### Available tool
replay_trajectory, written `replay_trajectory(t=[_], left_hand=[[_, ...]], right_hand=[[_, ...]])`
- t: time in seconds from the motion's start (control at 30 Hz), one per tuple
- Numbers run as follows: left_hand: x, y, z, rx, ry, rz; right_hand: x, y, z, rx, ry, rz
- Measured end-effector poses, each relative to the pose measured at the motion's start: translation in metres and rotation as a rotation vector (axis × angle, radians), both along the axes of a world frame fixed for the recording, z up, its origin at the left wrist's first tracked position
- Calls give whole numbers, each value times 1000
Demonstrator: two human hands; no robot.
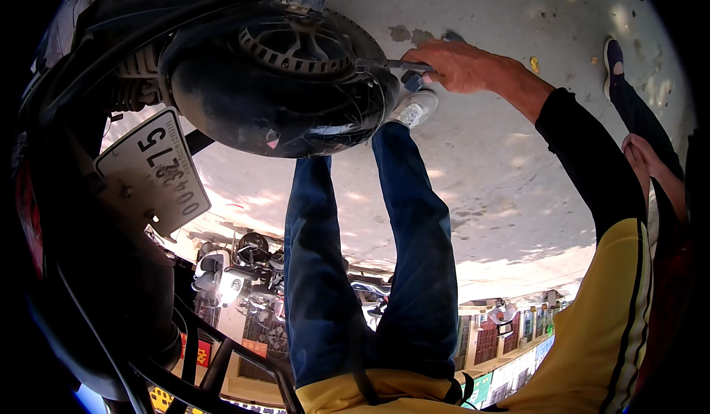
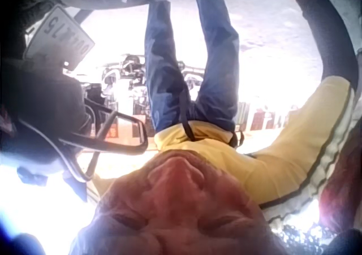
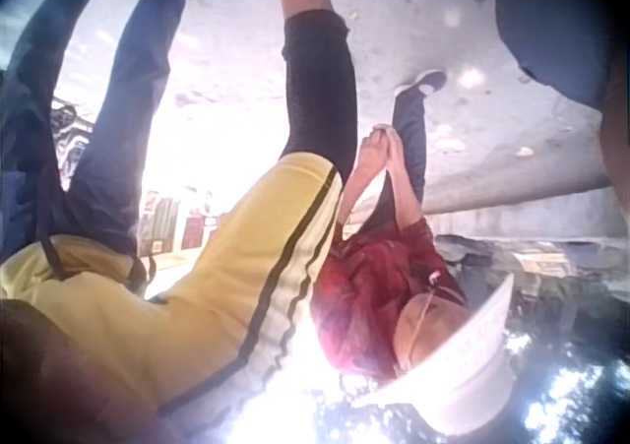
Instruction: The person uses pliers to cut and remove tangled wires wrapped around the rear wheel of a scooter. Another person assists by holding the wheel steady while the camera wearer manipulates the wires.
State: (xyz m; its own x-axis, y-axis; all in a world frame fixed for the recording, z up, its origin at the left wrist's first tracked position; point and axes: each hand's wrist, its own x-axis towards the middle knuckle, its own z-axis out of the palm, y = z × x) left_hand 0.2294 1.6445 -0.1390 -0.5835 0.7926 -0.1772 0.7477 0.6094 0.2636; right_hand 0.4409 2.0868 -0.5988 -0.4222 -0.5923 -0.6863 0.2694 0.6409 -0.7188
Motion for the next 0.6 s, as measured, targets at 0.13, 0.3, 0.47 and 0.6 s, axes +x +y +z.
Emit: replay_trajectory(t=[0.13, 0.3, 0.47, 0.6], left_hand=[[-2, 0, -1, -1, 5, -10], [-4, -3, 3, 2, 17, -16], [-7, -6, 9, 36, 28, -31], [-14, -12, 18, 72, 42, -63]], right_hand=[[19, -5, -15, -67, 91, -131], [23, -7, -11, -85, -46, -181], [33, 17, 3, 5, -216, -288], [42, 30, 58, 78, -265, -326]])
